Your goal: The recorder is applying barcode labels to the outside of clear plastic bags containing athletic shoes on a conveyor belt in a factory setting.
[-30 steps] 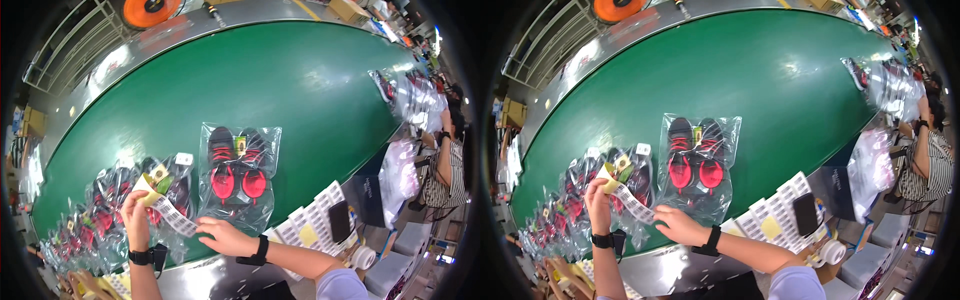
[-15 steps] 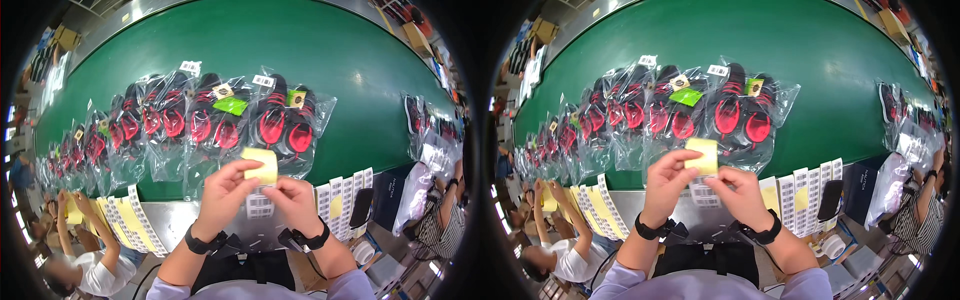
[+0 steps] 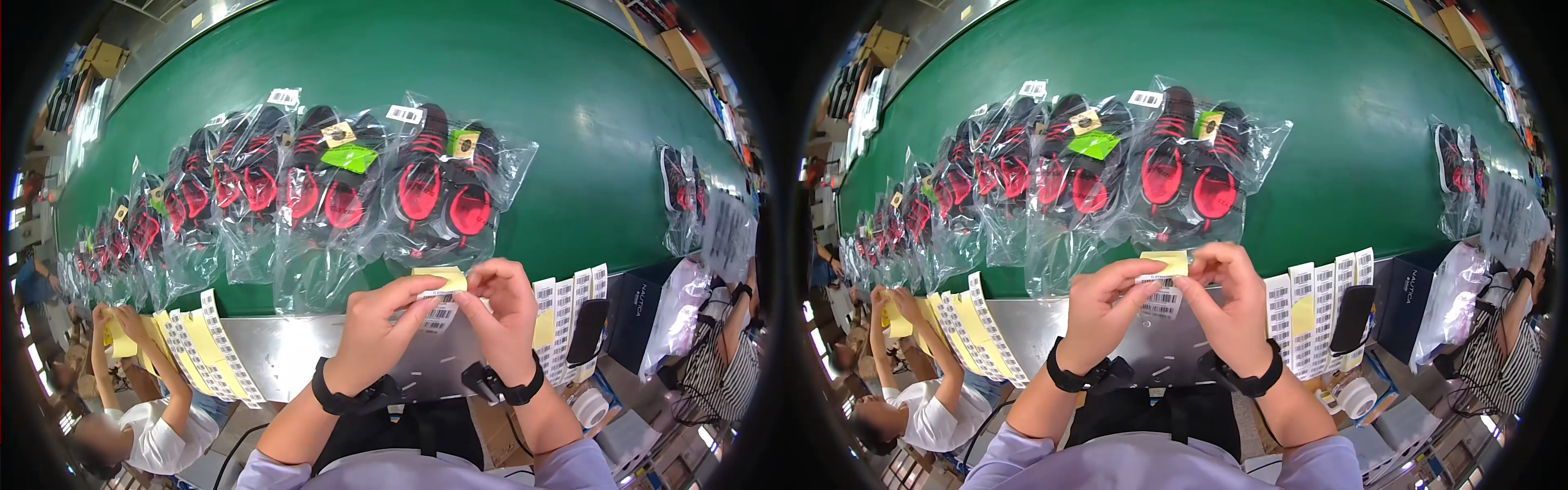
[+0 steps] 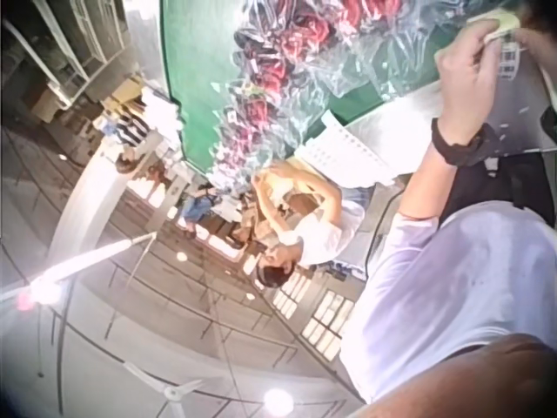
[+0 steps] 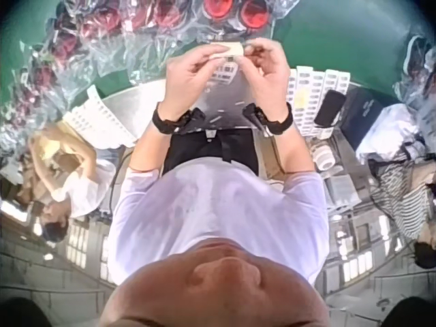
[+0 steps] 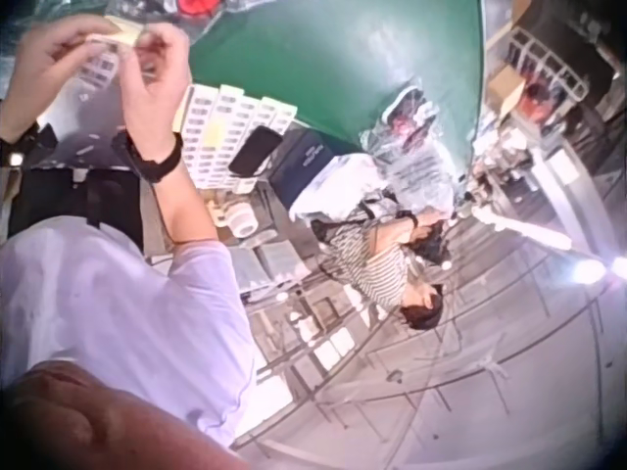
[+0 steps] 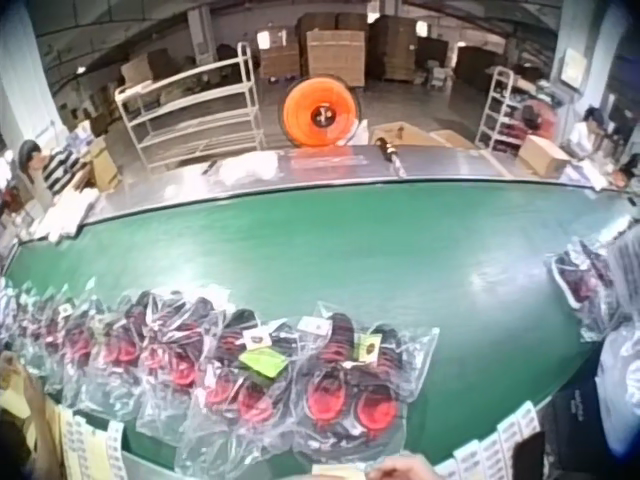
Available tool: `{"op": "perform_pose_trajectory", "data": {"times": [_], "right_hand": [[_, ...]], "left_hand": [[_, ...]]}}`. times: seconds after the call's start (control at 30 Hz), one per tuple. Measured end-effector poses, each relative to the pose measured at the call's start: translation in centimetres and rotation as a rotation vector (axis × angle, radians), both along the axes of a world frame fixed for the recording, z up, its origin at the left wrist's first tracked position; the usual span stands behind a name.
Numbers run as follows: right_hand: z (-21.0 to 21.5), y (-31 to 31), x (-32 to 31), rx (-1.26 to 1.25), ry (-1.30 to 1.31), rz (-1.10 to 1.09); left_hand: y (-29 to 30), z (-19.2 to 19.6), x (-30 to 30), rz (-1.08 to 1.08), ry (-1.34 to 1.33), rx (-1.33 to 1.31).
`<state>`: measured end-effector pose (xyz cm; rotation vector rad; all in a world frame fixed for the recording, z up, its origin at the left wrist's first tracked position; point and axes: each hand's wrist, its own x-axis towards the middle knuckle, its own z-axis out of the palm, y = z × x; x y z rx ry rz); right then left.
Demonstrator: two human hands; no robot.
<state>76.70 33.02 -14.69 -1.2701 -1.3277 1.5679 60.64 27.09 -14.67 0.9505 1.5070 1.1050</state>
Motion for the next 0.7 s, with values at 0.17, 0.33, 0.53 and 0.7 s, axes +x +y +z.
{"op": "perform_pose_trajectory", "data": {"times": [0.17, 0.33, 0.53, 0.7], "right_hand": [[-0.2, 2.0, 2.6, 0.441, -0.224, 0.213], [-0.9, 2.4, 3.7, 0.666, -0.344, 0.18], [-3.1, 3.1, 4.8, 0.678, -0.308, 0.129], [-3.3, 4.4, 5.1, 0.647, -0.29, 0.118]], "left_hand": [[1.3, 0.6, 1.5, 0.026, -0.078, -0.067], [2.0, -0.5, 3.3, 0.068, -0.118, -0.118], [3.4, -1.1, 4.5, 0.028, -0.208, -0.195], [4.6, -2.5, 5.1, 0.002, -0.278, -0.162]]}}
